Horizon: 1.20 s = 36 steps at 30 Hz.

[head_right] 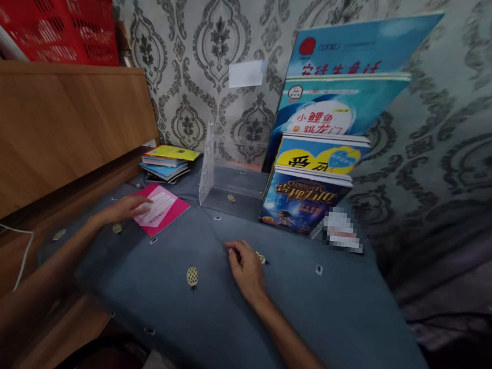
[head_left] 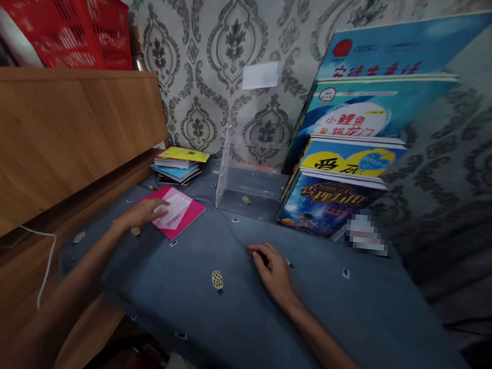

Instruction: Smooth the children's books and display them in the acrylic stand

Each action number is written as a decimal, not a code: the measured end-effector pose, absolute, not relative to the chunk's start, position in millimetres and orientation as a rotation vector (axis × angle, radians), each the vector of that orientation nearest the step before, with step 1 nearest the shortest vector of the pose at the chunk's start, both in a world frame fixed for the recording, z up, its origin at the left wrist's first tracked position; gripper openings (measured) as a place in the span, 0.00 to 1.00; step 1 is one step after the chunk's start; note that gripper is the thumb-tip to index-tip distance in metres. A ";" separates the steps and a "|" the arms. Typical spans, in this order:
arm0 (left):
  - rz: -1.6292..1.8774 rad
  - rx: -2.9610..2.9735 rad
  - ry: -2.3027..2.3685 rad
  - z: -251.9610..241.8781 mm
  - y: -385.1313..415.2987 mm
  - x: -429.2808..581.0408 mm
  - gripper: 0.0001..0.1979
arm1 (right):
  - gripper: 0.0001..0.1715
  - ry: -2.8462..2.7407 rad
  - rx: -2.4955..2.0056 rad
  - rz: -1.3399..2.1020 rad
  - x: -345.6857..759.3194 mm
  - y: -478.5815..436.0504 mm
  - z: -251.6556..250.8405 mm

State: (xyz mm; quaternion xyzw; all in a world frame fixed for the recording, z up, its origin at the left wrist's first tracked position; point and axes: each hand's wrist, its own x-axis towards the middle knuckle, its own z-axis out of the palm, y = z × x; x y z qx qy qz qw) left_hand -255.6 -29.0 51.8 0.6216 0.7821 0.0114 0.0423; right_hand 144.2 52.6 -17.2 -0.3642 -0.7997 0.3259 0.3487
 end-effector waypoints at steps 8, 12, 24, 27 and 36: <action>0.078 1.505 2.818 14.6 21.3 -287.0 0.28 | 0.16 -2.093 -0.944 0.801 143.8 51.3 -18.5; 0.063 1.532 2.818 4.6 11.5 -282.7 0.28 | 0.16 -2.106 -0.936 0.799 144.7 49.6 -18.6; -0.059 1.682 2.853 9.5 -31.5 -180.4 0.25 | 0.17 -2.091 -0.877 0.769 146.3 41.3 -15.8; -0.189 1.824 2.820 21.6 -42.8 -140.8 0.24 | 0.18 -2.102 -0.823 0.721 148.6 40.6 -15.6; -0.227 1.931 2.551 47.2 -58.4 -56.8 0.22 | 0.15 -2.264 -0.693 0.402 161.1 36.9 -9.6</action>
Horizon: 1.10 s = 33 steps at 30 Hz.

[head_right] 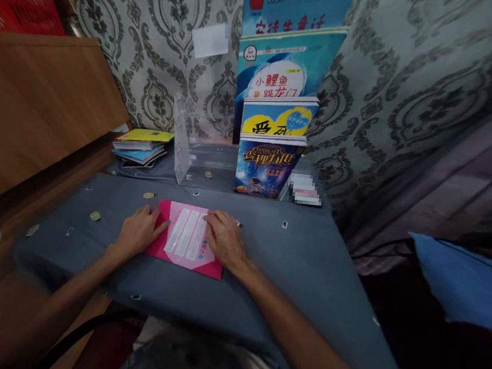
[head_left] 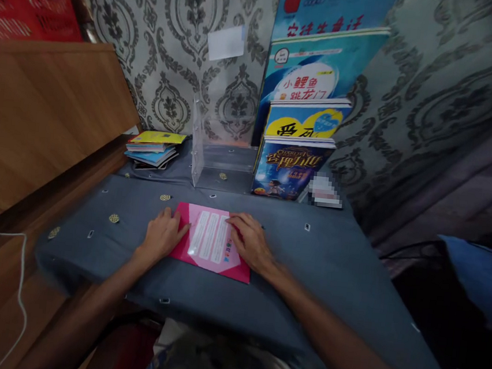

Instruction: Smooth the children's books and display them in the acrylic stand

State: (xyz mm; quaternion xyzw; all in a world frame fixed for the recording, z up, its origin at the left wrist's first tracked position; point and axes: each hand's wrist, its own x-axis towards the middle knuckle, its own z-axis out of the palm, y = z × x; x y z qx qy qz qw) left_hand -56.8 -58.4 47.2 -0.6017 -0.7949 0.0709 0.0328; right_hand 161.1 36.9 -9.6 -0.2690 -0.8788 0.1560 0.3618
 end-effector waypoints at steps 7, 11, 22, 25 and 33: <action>0.258 -2.013 -2.322 50.2 -61.2 -27.8 0.19 | 0.16 -2.415 -0.589 0.340 158.7 28.3 -11.3; 0.154 -2.158 -2.109 40.3 -51.3 -16.3 0.16 | 0.19 -2.524 -0.588 0.306 156.3 25.8 -16.4; -0.079 -2.370 -1.857 3.0 -29.6 -14.8 0.20 | 0.22 -2.558 -0.664 0.294 154.2 25.4 -22.3; -0.074 -2.276 -1.929 6.8 -29.4 -21.7 0.19 | 0.21 -2.576 -0.682 0.305 155.1 24.3 -18.5; -0.072 -2.165 -2.025 13.5 -27.8 -33.8 0.18 | 0.25 -2.624 -0.729 0.368 156.8 25.6 -19.2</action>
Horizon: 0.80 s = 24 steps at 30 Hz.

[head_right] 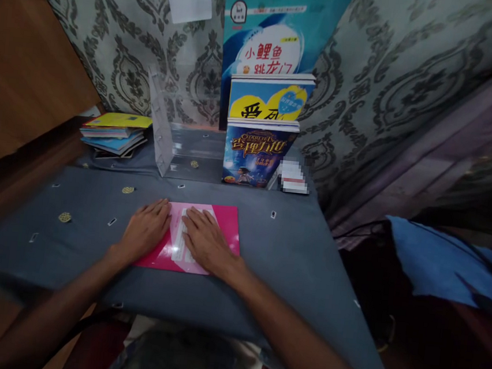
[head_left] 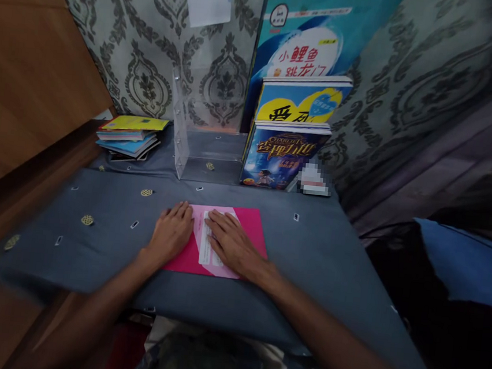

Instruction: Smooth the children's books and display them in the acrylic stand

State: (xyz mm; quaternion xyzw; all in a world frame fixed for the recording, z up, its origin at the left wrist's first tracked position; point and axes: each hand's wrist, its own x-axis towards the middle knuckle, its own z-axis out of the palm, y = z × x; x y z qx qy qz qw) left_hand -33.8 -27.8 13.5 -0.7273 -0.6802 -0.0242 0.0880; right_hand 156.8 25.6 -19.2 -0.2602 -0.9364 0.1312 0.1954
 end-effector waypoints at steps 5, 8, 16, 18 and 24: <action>-0.076 -2.158 -1.999 11.2 -29.0 -32.2 0.19 | 0.29 -2.636 -0.843 0.377 157.9 25.5 -15.7; -0.068 -2.152 -1.994 10.6 -30.0 -31.5 0.19 | 0.31 -2.635 -0.974 0.349 162.9 26.8 -12.7; -0.105 -2.164 -2.024 11.6 -31.7 -30.9 0.21 | 0.30 -2.598 -1.146 0.244 191.6 34.9 -8.1; -0.080 -2.156 -2.019 11.5 -31.9 -30.8 0.21 | 0.30 -2.588 -1.187 0.256 199.4 36.9 -7.6; -0.100 -2.149 -2.017 12.9 -32.6 -29.0 0.21 | 0.28 -2.531 -1.169 0.358 220.5 48.1 -11.5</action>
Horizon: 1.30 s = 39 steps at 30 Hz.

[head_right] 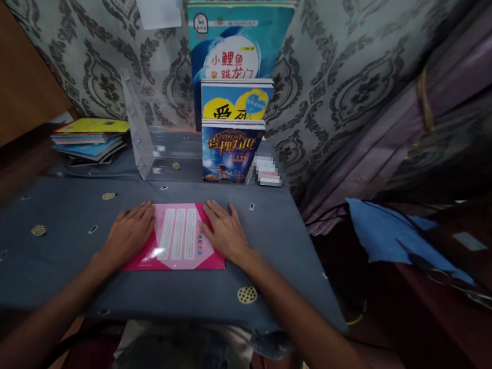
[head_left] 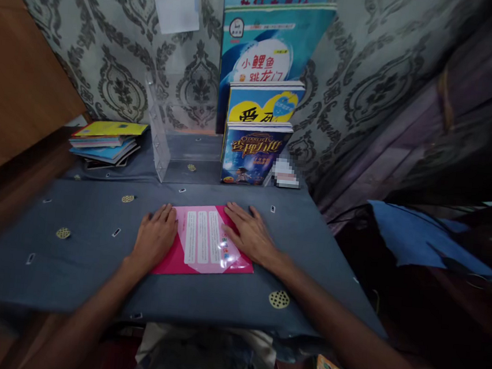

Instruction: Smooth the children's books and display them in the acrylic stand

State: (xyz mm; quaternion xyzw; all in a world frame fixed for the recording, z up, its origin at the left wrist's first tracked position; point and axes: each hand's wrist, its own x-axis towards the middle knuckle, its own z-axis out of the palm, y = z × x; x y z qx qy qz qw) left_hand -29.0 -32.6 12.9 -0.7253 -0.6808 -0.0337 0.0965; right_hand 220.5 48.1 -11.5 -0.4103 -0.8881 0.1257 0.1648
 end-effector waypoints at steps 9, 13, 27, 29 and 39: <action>-0.101 -2.391 -1.841 15.1 -23.9 -29.9 0.23 | 0.23 -2.106 -0.936 0.958 241.8 86.1 -14.2; -0.187 -2.853 -1.442 18.0 -27.8 -8.1 0.23 | 0.23 -2.050 -0.921 1.003 242.6 90.4 -17.6; -0.224 -3.164 -0.867 19.0 -38.5 52.5 0.20 | 0.23 -1.987 -0.917 1.078 242.8 86.9 -9.7; -0.208 -3.139 -0.886 17.7 -33.3 54.0 0.21 | 0.23 -1.974 -0.917 1.091 243.0 87.6 -8.7; -0.187 -2.983 -1.052 13.7 13.6 57.7 0.22 | 0.24 -1.869 -0.951 1.208 243.9 87.2 -3.9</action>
